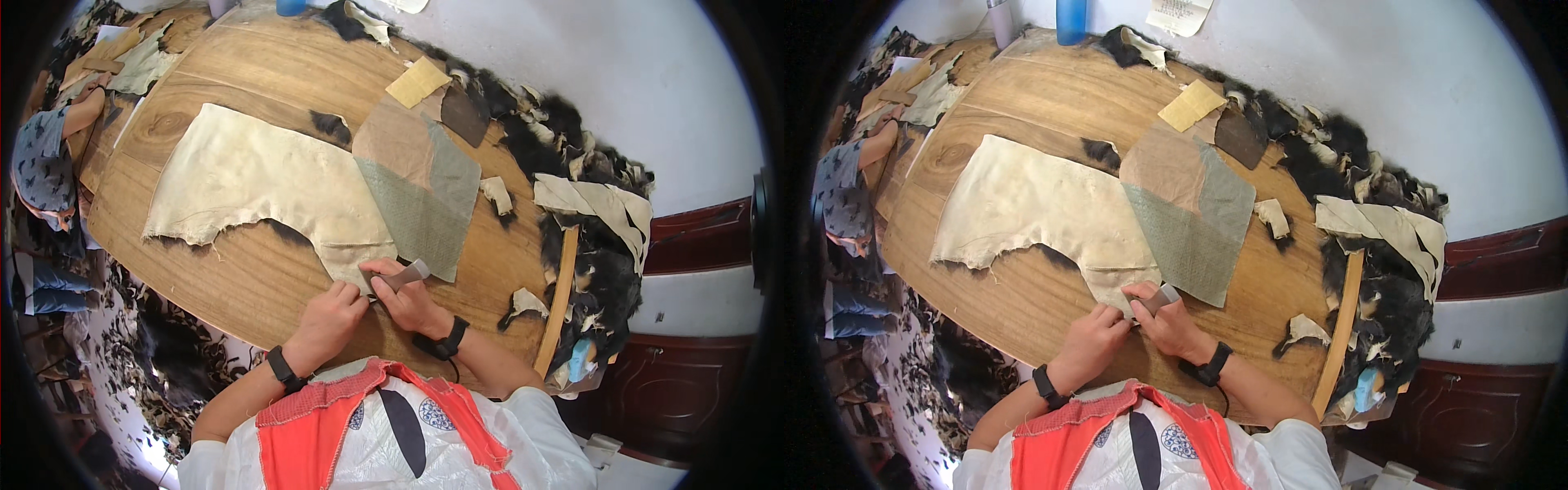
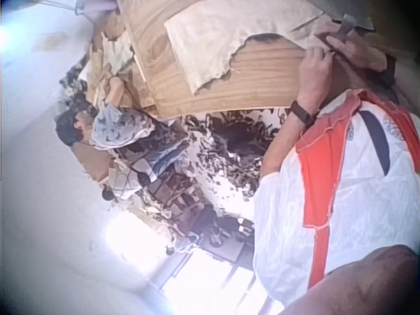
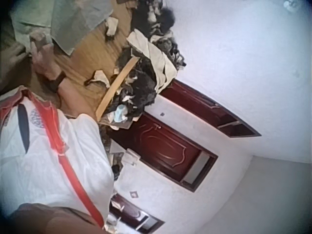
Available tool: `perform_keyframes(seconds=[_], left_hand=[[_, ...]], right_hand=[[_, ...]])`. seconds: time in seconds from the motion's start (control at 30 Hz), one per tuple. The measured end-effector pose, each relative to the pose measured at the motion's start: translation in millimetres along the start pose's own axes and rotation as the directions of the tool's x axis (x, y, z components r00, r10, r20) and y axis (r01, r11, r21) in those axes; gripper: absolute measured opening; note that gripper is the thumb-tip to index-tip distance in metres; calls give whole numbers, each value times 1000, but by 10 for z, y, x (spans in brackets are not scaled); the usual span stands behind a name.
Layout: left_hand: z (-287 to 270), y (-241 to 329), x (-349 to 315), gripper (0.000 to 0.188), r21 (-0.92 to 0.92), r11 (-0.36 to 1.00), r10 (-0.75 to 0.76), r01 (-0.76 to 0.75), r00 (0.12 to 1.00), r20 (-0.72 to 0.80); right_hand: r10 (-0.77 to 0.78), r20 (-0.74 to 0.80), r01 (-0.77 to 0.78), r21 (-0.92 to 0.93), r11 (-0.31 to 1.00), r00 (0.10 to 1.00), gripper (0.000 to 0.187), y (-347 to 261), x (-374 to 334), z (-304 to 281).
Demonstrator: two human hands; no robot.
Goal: Hand-assembling and gluing leather and fur pieces together on a workshop table.
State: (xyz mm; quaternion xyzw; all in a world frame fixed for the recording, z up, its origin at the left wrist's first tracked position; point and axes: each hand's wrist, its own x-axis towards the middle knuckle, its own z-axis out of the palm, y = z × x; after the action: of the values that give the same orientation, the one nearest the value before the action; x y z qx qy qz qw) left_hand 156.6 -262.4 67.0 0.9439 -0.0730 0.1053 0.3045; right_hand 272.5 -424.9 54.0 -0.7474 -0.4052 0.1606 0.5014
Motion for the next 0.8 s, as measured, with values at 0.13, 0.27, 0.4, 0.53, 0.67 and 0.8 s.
perform_keyframes(seconds=[0.13, 0.27, 0.4, 0.53, 0.67, 0.8], left_hand=[[42, -37, -32, 13, 19, 999, 45, -46, 998, 46], [51, -45, -73, 17, -17, 1000, 15, -14, 998, 54], [77, -25, -27, 14, -64, 996, 63, -62, 998, 29], [50, -24, -58, 11, -15, 999, 42, -42, 999, 22], [72, -23, -42, 11, -3, 1000, -1, 1, 998, 62], [80, -23, -22, 13, -1, 1000, -13, 13, 998, 58]], right_hand=[[32, 107, -33, 6, 999, 994, 25, 23, 19, -120], [-42, 273, 50, -25, 998, 961, 25, 35, 69, -260], [-63, 270, 80, -52, 995, 961, 26, 108, 82, -295], [-15, 300, 33, -55, 998, 954, 26, 92, 112, -235], [42, 302, -43, -4, 999, 952, 26, 63, 130, -271], [36, 312, -39, 5, 999, 949, 26, -37, 168, -339]])
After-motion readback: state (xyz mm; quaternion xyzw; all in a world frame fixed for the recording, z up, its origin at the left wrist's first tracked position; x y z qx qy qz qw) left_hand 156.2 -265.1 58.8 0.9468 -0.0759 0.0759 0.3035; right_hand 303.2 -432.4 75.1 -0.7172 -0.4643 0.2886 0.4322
